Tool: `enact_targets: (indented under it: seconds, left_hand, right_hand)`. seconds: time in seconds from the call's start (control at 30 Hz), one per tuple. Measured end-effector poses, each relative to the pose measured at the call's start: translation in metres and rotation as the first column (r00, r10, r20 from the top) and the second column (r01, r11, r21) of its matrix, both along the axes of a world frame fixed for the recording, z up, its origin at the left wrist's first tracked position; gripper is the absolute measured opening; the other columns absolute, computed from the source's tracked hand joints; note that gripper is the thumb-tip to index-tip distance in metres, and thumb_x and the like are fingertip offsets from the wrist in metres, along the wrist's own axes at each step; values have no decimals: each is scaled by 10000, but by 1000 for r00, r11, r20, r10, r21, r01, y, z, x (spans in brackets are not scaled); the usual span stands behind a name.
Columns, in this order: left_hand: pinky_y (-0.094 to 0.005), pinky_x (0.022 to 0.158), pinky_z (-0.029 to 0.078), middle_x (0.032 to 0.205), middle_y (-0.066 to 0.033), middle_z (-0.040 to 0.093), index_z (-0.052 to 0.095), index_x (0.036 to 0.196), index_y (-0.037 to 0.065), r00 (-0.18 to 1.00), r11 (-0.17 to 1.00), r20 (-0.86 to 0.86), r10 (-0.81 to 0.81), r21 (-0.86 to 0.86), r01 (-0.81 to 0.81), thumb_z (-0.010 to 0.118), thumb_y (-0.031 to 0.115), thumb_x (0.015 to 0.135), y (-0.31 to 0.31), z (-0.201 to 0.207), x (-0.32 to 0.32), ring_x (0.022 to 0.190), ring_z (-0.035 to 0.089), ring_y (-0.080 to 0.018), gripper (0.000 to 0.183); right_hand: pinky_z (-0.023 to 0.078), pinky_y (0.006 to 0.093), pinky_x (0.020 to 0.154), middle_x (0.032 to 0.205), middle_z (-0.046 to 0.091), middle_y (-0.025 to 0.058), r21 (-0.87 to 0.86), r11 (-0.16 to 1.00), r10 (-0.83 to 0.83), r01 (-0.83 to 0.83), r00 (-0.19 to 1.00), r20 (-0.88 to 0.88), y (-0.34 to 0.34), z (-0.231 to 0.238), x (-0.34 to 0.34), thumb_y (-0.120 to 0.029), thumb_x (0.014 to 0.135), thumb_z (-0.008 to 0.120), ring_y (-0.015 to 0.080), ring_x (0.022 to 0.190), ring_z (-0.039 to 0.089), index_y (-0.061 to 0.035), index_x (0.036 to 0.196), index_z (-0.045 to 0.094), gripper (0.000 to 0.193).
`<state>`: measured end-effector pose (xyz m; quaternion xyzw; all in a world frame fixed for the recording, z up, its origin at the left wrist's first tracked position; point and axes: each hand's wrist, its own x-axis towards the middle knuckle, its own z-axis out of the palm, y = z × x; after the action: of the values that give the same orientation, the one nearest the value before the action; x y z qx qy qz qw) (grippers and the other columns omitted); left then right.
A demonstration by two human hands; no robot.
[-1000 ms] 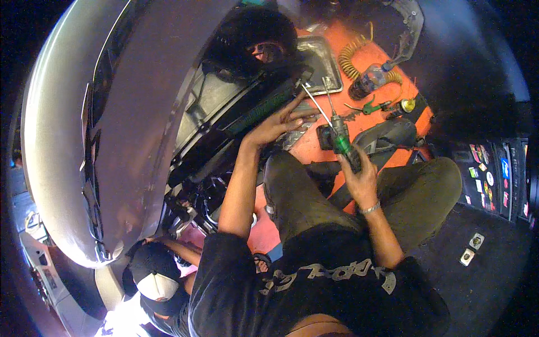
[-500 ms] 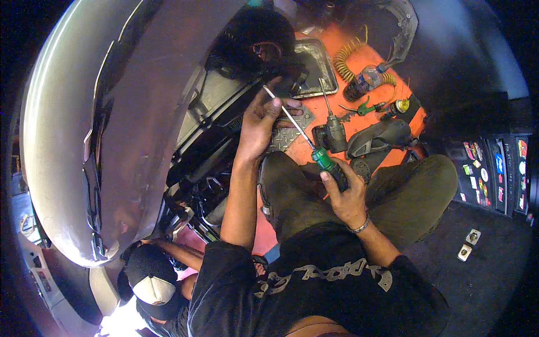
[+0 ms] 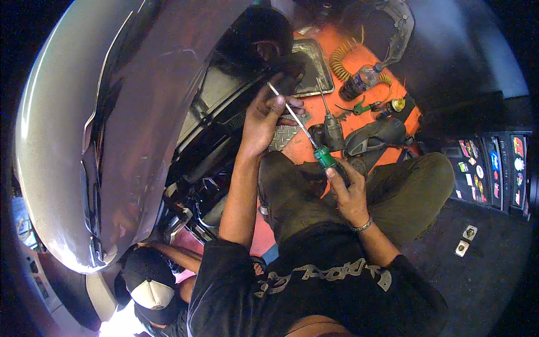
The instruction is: The person uses a screwdriver to unscrew components from a motorcycle body and then removes a large black plastic panel. They pick up individual screws and place them into a metal tray on the floor before continuing to use the screwdriver on a different part of the motorcycle.
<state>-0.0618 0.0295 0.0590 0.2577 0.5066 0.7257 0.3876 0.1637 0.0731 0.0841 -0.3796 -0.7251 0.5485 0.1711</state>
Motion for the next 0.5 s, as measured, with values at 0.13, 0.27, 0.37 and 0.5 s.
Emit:
enact_targets:
  seconds: [0.13, 0.27, 0.37, 0.5]
  left_hand:
    - [-304, 682, 545, 920, -105, 650, 297, 1404, 36, 999, 999, 28, 27, 44, -28, 555, 345, 918, 1, -2, 3, 822, 658, -211, 631]
    - [-293, 687, 547, 900, -111, 649, 310, 1392, 15, 997, 993, 52, 62, 102, -67, 552, 312, 924, 0, -3, 2, 813, 659, -212, 605]
    - [-319, 725, 545, 891, -108, 648, 331, 1378, 3, 995, 991, 48, 91, 94, -95, 554, 268, 928, 4, -6, 5, 813, 654, -214, 568]
    - [-380, 791, 531, 969, -82, 614, 366, 1363, 40, 963, 988, 268, -4, 151, -38, 588, 249, 905, 3, -2, 14, 864, 625, -215, 550]
  right_hand:
    - [496, 339, 604, 750, 663, 145, 328, 945, 19, -3, 999, -46, 1, 6, -4, -262, 828, 683, 214, 657, 661, -13, 1097, 595, 376]
    - [488, 426, 523, 693, 635, 203, 541, 839, 12, -59, 996, 91, 1, 14, -4, -301, 769, 731, 366, 603, 633, -83, 1103, 608, 417]
    - [513, 350, 679, 866, 677, 179, 491, 861, 45, -131, 982, 183, 5, 17, 1, -155, 771, 735, 291, 756, 681, 20, 1127, 562, 433]
    - [468, 305, 517, 697, 625, 95, 78, 994, 80, -82, 996, 27, 8, 28, 4, -343, 875, 600, 192, 551, 581, -7, 1121, 552, 419]
